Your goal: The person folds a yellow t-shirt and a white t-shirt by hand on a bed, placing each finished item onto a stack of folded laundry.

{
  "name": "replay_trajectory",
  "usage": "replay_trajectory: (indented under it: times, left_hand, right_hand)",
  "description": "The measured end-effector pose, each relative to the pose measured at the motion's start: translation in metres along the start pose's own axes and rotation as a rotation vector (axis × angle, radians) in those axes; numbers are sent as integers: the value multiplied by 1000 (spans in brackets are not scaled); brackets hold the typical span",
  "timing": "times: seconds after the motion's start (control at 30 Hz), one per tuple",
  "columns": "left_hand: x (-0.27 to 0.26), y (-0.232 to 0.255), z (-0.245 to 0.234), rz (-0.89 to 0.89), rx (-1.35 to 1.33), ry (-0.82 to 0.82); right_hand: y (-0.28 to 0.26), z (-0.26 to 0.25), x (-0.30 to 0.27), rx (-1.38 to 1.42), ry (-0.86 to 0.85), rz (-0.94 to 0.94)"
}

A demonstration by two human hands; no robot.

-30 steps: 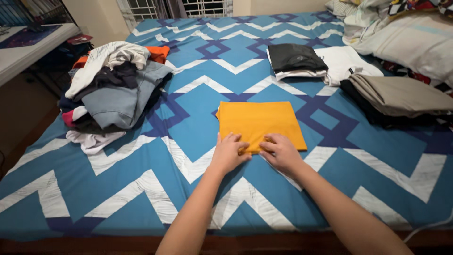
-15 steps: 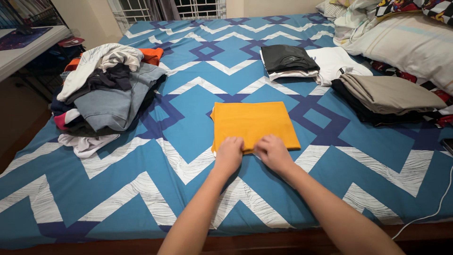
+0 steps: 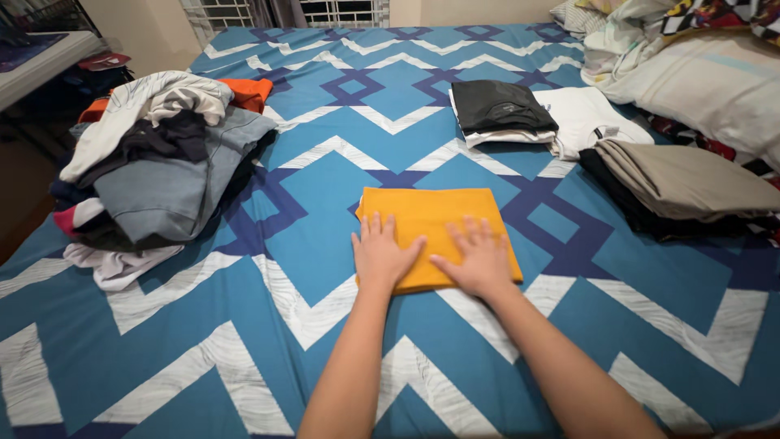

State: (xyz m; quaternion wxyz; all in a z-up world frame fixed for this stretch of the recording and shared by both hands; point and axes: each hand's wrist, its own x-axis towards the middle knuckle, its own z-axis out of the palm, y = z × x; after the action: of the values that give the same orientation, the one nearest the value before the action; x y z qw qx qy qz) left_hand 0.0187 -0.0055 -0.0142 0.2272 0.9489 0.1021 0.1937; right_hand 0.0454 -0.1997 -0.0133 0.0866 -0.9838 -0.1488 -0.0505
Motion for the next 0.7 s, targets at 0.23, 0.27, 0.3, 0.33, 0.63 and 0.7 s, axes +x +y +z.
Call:
replay_trajectory:
  times: [0.23,0.27,0.3,0.33,0.63,0.7]
  left_hand:
    - [-16,8,-37,-32,67,-286]
    - [-17,10,-37,-36,79,-274]
    - [-15,12,-37,-40,90,-262]
    - [-13,13,-36,-60,98,-283]
    - [-7,10,-46,-131,58,-382]
    - [-7,9,-44,-117,53,-370]
  right_hand:
    - [31,-1,54,-62,-97,266]
    - [22,0,61,-110,-59,254]
    - [6,6,65,-29,4,37]
    - [-13,14,67,46,69,-182]
    - [-83,26,155,179,-200,-400]
    - [-55,24,157,108,-133,-212]
